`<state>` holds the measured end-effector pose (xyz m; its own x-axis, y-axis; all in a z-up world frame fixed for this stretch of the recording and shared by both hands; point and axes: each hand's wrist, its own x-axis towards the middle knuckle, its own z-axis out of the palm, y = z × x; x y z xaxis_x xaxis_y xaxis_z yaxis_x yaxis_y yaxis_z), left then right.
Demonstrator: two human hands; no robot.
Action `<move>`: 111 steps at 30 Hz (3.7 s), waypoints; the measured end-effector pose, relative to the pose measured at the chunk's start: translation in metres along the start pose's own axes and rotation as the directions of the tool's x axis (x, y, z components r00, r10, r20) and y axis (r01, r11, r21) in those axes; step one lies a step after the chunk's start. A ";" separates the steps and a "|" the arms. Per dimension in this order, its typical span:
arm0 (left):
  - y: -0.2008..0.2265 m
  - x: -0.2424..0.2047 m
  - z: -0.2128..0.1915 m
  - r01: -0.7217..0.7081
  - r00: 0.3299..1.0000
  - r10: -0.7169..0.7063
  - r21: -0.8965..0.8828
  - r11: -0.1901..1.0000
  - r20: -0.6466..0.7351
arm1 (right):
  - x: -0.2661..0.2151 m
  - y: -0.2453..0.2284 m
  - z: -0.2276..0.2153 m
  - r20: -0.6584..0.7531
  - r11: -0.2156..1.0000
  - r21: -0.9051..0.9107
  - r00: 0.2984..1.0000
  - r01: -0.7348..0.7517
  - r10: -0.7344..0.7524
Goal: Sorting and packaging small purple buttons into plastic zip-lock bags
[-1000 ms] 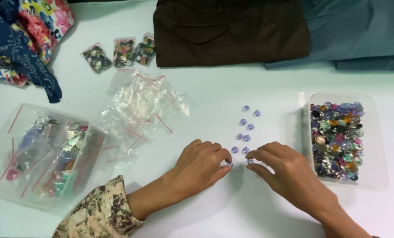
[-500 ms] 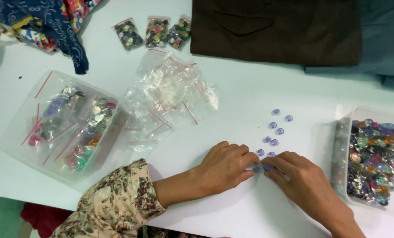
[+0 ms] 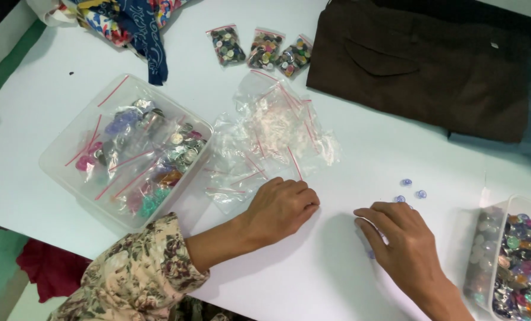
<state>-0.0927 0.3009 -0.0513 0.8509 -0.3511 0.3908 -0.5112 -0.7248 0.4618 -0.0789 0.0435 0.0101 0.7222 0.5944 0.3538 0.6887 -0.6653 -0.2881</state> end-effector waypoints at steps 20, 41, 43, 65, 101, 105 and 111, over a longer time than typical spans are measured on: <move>-0.023 -0.018 -0.044 0.112 0.979 -0.131 -0.123 0.986 -0.156 | 0.078 -0.036 0.071 -0.030 0.945 -0.315 0.994 0.088 -0.103; 0.054 0.043 -0.033 -0.257 0.932 0.216 -0.111 0.960 -0.290 | -0.011 -0.021 -0.028 -0.111 0.968 0.235 0.987 -0.087 0.115; 0.061 0.053 -0.034 -0.272 0.929 0.230 -0.116 0.955 -0.289 | -0.012 -0.020 -0.032 -0.133 0.961 0.254 0.980 -0.110 0.147; 0.055 0.044 -0.010 -0.291 0.921 0.229 -0.164 0.943 -0.315 | -0.024 -0.006 -0.010 -0.289 0.989 0.024 0.948 0.146 -0.132; 0.044 0.052 -0.026 0.025 0.971 0.128 -0.620 0.784 0.201 | -0.017 -0.016 -0.015 -0.305 0.958 0.170 0.937 0.230 -0.170; 0.041 0.048 -0.019 0.051 0.962 0.119 -0.594 0.803 0.244 | -0.016 -0.015 -0.014 -0.299 0.955 0.165 0.935 0.246 -0.189; 0.038 0.050 -0.016 -0.010 0.973 0.144 -0.590 0.808 0.181 | -0.014 -0.011 -0.021 -0.242 0.950 0.153 0.942 0.274 -0.232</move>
<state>-0.0718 0.2655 -0.0012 0.7763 -0.5530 0.3027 -0.4926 -0.2324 0.8387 -0.0980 0.0334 0.0267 0.5047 0.6050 0.6159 0.8614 -0.4002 -0.3128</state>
